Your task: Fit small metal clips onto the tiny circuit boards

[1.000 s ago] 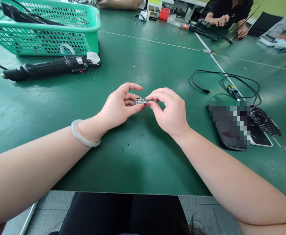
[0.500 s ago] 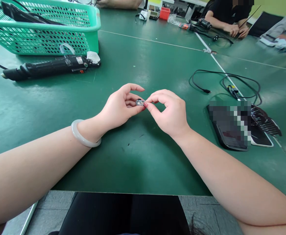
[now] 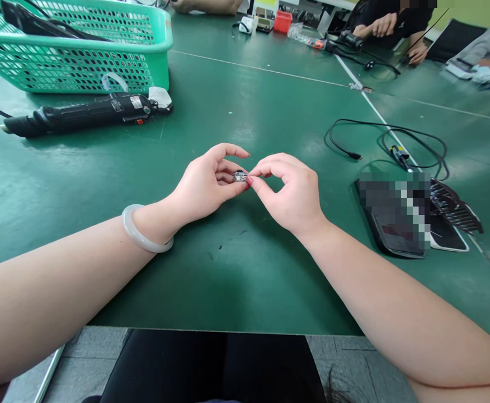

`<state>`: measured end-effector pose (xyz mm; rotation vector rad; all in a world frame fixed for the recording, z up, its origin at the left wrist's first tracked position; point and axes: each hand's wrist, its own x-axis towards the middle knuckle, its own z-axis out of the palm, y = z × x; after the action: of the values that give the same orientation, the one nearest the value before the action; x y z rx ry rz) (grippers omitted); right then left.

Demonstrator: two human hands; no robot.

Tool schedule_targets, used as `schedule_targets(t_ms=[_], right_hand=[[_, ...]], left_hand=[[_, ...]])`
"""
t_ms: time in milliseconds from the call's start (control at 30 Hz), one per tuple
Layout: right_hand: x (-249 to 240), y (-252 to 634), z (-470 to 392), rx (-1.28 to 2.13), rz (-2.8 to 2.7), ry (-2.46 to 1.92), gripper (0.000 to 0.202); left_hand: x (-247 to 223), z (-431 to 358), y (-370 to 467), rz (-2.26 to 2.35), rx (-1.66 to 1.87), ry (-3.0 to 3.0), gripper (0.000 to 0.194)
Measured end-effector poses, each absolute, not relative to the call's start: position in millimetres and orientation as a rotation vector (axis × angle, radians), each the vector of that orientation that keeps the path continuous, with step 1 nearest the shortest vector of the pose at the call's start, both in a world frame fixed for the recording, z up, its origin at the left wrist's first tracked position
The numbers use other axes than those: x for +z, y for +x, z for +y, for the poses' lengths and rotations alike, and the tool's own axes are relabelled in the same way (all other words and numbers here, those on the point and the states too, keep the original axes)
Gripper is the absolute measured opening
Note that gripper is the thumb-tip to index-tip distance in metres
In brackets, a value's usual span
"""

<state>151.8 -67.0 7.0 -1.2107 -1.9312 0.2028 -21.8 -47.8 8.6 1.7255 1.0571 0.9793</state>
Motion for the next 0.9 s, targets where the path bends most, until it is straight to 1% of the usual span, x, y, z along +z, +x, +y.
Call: schedule_targets(t_ms=[900], right_hand=[[5.7,153.6,-65.5,0.178,-1.916,-1.191,0.011]], left_hand=[[7.5,-46.5,-22.2,1.022,0.945,1.667,0.046]])
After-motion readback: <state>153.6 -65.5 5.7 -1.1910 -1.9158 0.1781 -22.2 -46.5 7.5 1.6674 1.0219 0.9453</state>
